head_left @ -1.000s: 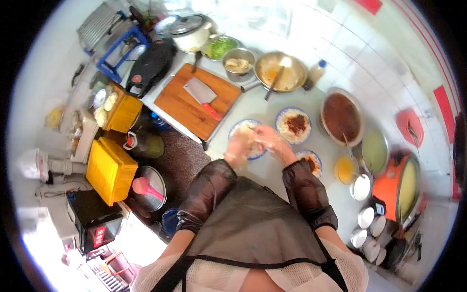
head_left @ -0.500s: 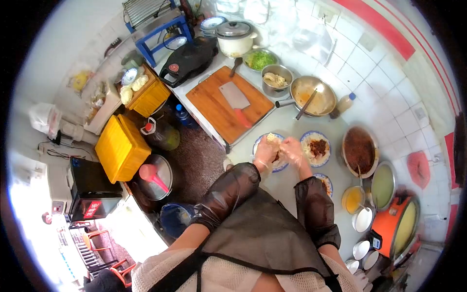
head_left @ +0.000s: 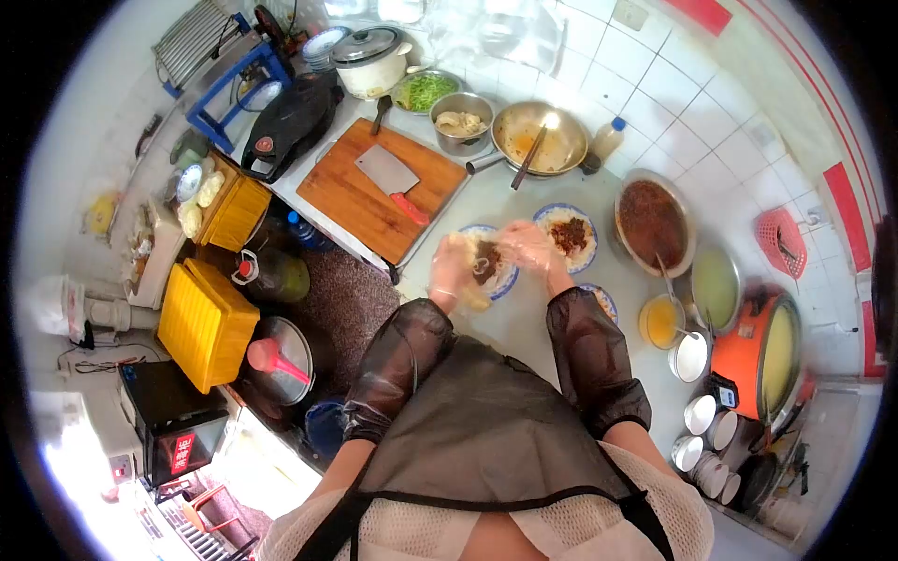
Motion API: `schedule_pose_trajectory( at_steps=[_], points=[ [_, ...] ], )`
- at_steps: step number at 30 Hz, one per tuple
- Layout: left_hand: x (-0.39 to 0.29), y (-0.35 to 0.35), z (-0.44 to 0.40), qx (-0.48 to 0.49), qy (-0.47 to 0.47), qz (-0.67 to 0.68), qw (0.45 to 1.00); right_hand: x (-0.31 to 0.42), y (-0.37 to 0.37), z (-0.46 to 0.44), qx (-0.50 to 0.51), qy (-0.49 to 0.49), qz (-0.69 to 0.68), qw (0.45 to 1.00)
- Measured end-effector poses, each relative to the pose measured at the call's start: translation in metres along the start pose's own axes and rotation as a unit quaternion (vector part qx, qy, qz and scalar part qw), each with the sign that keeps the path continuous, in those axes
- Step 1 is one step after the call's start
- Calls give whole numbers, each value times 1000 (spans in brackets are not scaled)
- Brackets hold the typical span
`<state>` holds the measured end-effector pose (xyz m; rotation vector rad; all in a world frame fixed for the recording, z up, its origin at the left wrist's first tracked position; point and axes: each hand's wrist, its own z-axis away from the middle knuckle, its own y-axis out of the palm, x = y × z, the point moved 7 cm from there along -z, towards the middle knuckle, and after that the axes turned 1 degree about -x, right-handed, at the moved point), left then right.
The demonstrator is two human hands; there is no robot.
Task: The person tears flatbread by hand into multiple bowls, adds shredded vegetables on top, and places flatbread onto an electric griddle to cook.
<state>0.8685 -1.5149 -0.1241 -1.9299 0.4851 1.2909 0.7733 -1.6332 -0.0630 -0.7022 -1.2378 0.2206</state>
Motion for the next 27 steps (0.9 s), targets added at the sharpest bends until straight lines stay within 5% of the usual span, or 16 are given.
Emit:
schedule_pose_trajectory(
  at_steps=[1, 2, 4, 6, 7, 8, 9, 10, 12, 13, 14, 17, 20, 24, 26, 27],
  points=[
    [-10, 1, 5, 23, -35, 17, 999, -3, 10, 16, -20, 205, -320, 925],
    [-19, 2, 9, 46, -71, 31, 996, 9, 14, 18, -32, 138, -247, 959],
    [-69, 0, 11, -20, 132, -229, 964, 6, 19, 18, -15, 139, -249, 958],
    [-55, 4, 9, 6, 89, -220, 971, -22, 23, 7, 3, 133, -250, 959],
    [-45, 4, 9, 31, 44, -211, 976, -37, 9, -5, -84, -87, 60, 991],
    [-54, -4, 7, 30, 44, -211, 976, -32, 16, 2, -158, -294, 362, 870],
    [-51, -11, 7, 55, -13, -217, 975, -12, 7, 11, -158, -295, 361, 870],
    [-48, -15, 7, 78, -70, -221, 969, -19, -13, 12, -91, -138, -65, 984],
    [-61, -7, 10, 98, -15, -241, 966, -23, 14, 27, -5, 59, -479, 876],
    [-73, 2, 12, 117, 46, -260, 957, -13, 29, 27, -22, 64, -324, 944],
    [-56, 1, 19, -7, -104, 4, 995, -3, 30, 25, -31, 64, -241, 968],
    [-27, 4, 23, -30, -27, -101, 994, 31, 13, 19, -2, 139, 38, 990],
    [50, 2, 25, -29, -108, -5, 994, -101, 33, -14, -18, 91, -155, 983],
    [53, -13, 28, -40, -111, 26, 993, -47, 33, -8, -45, 117, 46, 991],
    [36, -12, 30, -28, -174, 129, 976, 5, 36, -2, -155, -192, 210, 946],
    [38, -12, 28, -19, -205, 175, 963, 11, 35, -3, -155, -195, 210, 945]
  ],
)
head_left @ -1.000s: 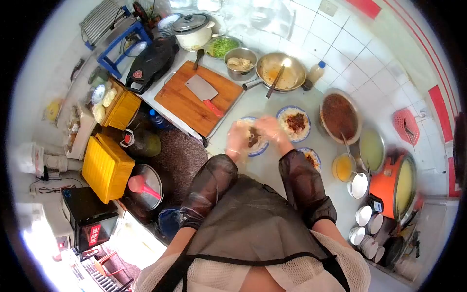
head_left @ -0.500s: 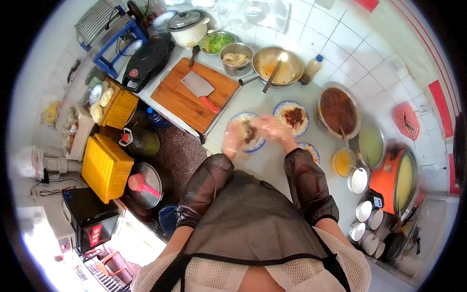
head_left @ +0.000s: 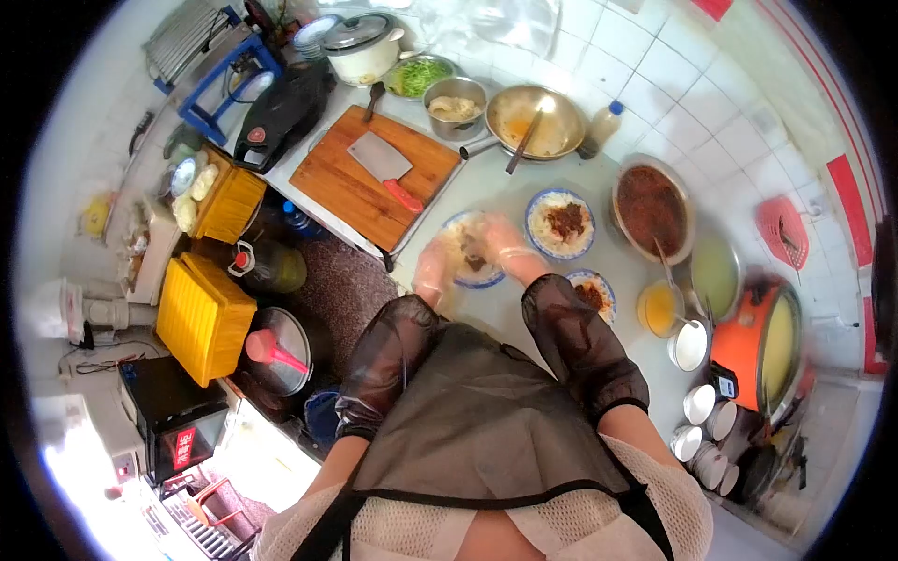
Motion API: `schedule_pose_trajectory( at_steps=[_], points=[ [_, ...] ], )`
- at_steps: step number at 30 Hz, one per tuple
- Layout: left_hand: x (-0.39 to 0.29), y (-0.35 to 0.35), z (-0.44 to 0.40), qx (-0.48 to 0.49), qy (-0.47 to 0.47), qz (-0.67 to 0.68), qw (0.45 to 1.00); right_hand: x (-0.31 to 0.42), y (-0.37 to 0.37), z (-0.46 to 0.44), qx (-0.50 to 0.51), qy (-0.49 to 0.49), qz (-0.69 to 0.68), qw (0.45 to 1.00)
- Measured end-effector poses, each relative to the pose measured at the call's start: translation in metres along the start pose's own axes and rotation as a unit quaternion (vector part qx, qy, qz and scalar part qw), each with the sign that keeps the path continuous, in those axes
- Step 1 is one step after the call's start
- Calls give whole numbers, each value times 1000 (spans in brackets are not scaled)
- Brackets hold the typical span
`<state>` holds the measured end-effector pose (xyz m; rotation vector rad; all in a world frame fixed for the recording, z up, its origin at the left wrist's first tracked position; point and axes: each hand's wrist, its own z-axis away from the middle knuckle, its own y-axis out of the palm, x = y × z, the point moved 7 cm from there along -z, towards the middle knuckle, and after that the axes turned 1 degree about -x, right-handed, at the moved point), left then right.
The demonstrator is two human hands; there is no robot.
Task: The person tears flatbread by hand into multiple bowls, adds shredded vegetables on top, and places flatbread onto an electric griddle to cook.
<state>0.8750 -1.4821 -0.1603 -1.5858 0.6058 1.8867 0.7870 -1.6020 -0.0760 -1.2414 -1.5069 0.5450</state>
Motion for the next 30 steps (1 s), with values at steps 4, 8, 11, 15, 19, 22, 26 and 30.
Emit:
schedule_pose_trajectory(
  at_steps=[4, 8, 11, 15, 19, 22, 26, 30],
  points=[
    [12, -5, -6, 21, -4, -27, 999, 3, -27, -7, 122, 216, -156, 956],
    [-40, 20, 14, -42, 274, -350, 895, 6, 14, 18, 220, 318, -368, 846],
    [-71, 21, 26, -55, 107, -189, 974, -21, 22, 8, 177, 219, -174, 944],
    [4, 10, 6, -36, -66, -70, 995, -48, 14, 26, 218, 265, -295, 892],
    [-17, 39, 8, 3, 281, -415, 865, 1, -16, 14, 5, 247, -102, 963],
    [-52, 38, 22, 26, 269, -426, 864, -22, -3, 20, 127, 386, -391, 826],
    [-49, 19, 16, -7, 74, -244, 967, -53, -5, 34, 97, 461, -428, 771],
    [-49, 29, 20, 32, 93, -256, 962, 0, -4, 8, 109, 228, -287, 924]
  ],
)
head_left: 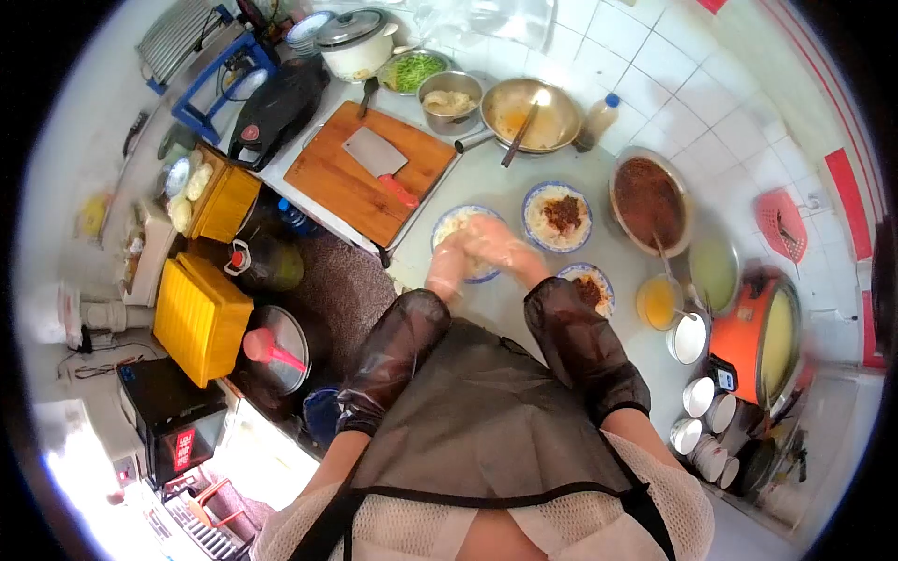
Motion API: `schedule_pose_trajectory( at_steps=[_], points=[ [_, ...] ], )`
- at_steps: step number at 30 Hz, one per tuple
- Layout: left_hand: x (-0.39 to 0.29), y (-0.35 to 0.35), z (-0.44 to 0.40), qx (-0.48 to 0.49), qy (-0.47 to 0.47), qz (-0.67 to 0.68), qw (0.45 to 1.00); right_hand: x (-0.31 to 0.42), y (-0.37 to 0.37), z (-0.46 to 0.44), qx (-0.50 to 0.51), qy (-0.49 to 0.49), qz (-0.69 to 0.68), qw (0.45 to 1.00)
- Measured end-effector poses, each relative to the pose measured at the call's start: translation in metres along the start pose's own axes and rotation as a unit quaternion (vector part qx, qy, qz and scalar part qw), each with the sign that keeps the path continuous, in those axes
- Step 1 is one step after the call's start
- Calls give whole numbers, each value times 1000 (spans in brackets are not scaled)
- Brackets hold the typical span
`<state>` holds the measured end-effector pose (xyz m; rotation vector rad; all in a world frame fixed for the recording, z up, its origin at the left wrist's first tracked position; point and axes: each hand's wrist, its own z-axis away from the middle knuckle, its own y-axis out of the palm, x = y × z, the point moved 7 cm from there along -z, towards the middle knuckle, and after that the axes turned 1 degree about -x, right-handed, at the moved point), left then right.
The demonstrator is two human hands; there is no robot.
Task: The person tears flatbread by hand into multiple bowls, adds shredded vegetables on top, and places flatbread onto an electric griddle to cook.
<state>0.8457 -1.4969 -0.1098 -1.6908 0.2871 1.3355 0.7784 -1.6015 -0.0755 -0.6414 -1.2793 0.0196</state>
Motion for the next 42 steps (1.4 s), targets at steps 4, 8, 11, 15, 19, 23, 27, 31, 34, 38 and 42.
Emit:
schedule_pose_trajectory(
  at_steps=[4, 8, 11, 15, 19, 23, 27, 31, 34, 38, 42],
  points=[
    [16, -14, 3, -15, -64, 53, 996, -42, -28, -16, -36, 111, 101, 988],
    [25, -11, -4, 44, 59, -302, 950, -11, -12, -4, -74, -96, 196, 973],
    [23, -17, -7, 27, -16, -243, 970, 21, -22, -1, 3, -12, 123, 992],
    [63, -8, -22, -98, -33, 85, 991, 21, -26, 6, 28, 142, 66, 987],
    [4, -3, -16, 9, 116, -61, 991, 18, 3, 9, 87, 62, 30, 994],
    [32, 9, 11, 113, -266, 372, 882, 6, 0, 5, 34, 68, 95, 993],
    [17, -3, 20, 71, -258, 423, 865, -40, -17, -6, 25, 40, 43, 998],
    [17, -1, 19, 33, -261, 457, 850, -24, -3, 16, 32, 138, -155, 978],
    [15, 13, 16, 25, -249, 466, 849, -10, 5, 8, -27, -43, 127, 991],
    [14, -6, 21, 21, -253, 417, 873, -76, -15, -1, 8, 50, -77, 996],
    [30, -9, 24, 22, -275, 400, 874, -61, -27, 12, -50, 175, -227, 957]
  ],
)
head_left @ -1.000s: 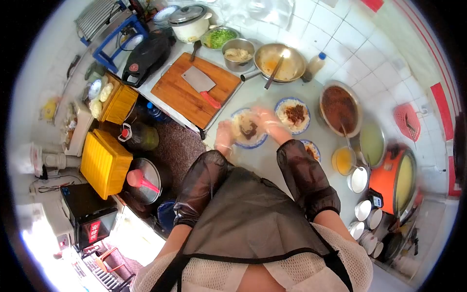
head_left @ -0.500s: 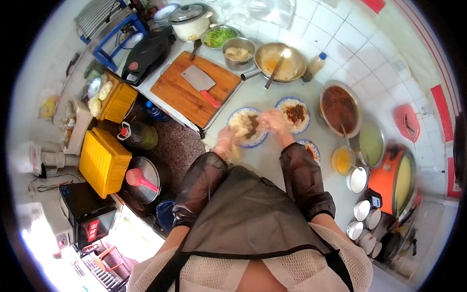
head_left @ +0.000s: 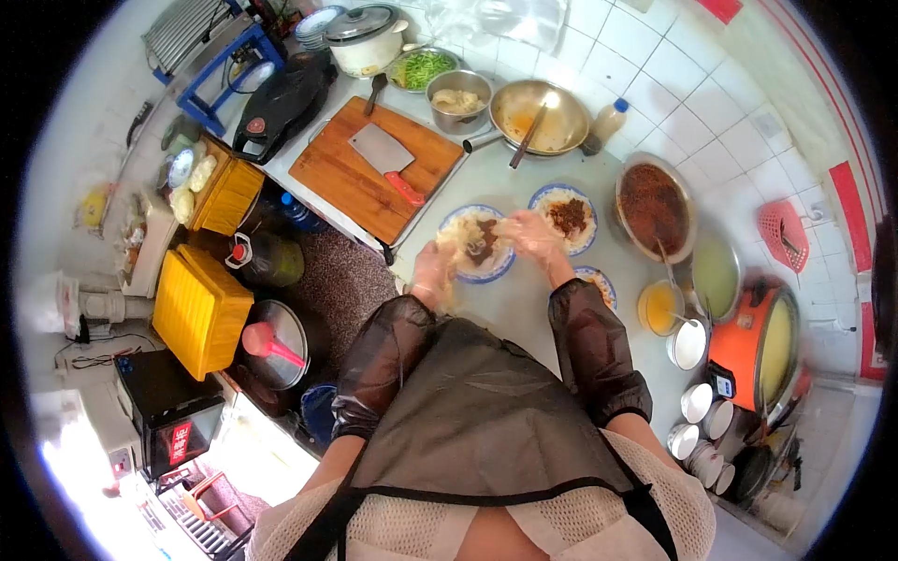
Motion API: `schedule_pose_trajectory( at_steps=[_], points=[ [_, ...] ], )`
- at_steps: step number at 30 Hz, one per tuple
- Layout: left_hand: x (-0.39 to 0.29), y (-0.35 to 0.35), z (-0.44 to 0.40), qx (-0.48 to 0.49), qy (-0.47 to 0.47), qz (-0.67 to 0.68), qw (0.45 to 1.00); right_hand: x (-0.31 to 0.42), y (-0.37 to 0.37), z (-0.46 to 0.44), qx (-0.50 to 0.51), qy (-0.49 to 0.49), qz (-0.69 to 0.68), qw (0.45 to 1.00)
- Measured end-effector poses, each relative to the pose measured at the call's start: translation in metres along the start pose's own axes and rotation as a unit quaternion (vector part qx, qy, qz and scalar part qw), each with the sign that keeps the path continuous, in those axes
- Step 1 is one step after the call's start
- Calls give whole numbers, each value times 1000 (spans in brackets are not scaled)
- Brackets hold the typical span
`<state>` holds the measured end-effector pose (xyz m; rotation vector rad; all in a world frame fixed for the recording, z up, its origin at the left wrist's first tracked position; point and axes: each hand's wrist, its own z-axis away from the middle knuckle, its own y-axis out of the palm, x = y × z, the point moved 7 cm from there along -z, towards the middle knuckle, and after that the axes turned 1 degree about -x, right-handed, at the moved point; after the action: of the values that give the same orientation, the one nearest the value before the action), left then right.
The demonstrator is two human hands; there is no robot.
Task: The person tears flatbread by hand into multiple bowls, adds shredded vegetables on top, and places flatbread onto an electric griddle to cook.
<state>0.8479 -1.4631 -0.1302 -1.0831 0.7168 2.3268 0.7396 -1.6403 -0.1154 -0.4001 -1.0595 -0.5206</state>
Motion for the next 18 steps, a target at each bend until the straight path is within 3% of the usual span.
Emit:
schedule_pose_trajectory(
  at_steps=[1, 2, 3, 4, 6, 7, 9, 10, 12, 13, 15, 16, 18],
  points=[
    [12, -1, -11, 0, -3, -1, 1000, -2, 14, 4, -1, 2, -1, 1000],
    [24, 0, -28, -1, 42, -35, 999, 15, 35, 9, 6, -144, 165, 976],
    [19, 7, -31, -1, 89, -69, 994, 34, 55, 19, 13, -285, 323, 902],
    [19, 9, -34, -1, 91, -68, 994, 42, 56, 17, 12, -287, 325, 901],
    [1, 16, -17, -1, 73, -12, 997, 29, 52, 8, 84, 17, 331, 940],
    [-2, 13, -12, -3, 73, -12, 997, 29, 47, 6, 85, 16, 331, 940],
    [-2, -2, -9, -52, 51, -95, 993, 21, 11, -1, -55, 30, 264, 963],
    [-1, -7, -11, -51, 50, -95, 993, 13, 12, -5, -55, 30, 264, 962],
    [18, -15, -22, -11, -11, -6, 1000, 29, 22, -3, -111, -195, 409, 885],
    [26, -16, -28, -11, -12, -6, 1000, 26, 23, -4, -111, -194, 409, 885],
    [37, -26, -43, -41, 27, 17, 999, 30, 45, -3, -19, -214, 532, 819],
    [43, -31, -54, -43, 30, 18, 998, 37, 45, -2, -19, -218, 532, 818],
    [50, -39, -71, -58, 87, -31, 994, 44, 40, 6, 48, -133, 464, 875]
  ],
)
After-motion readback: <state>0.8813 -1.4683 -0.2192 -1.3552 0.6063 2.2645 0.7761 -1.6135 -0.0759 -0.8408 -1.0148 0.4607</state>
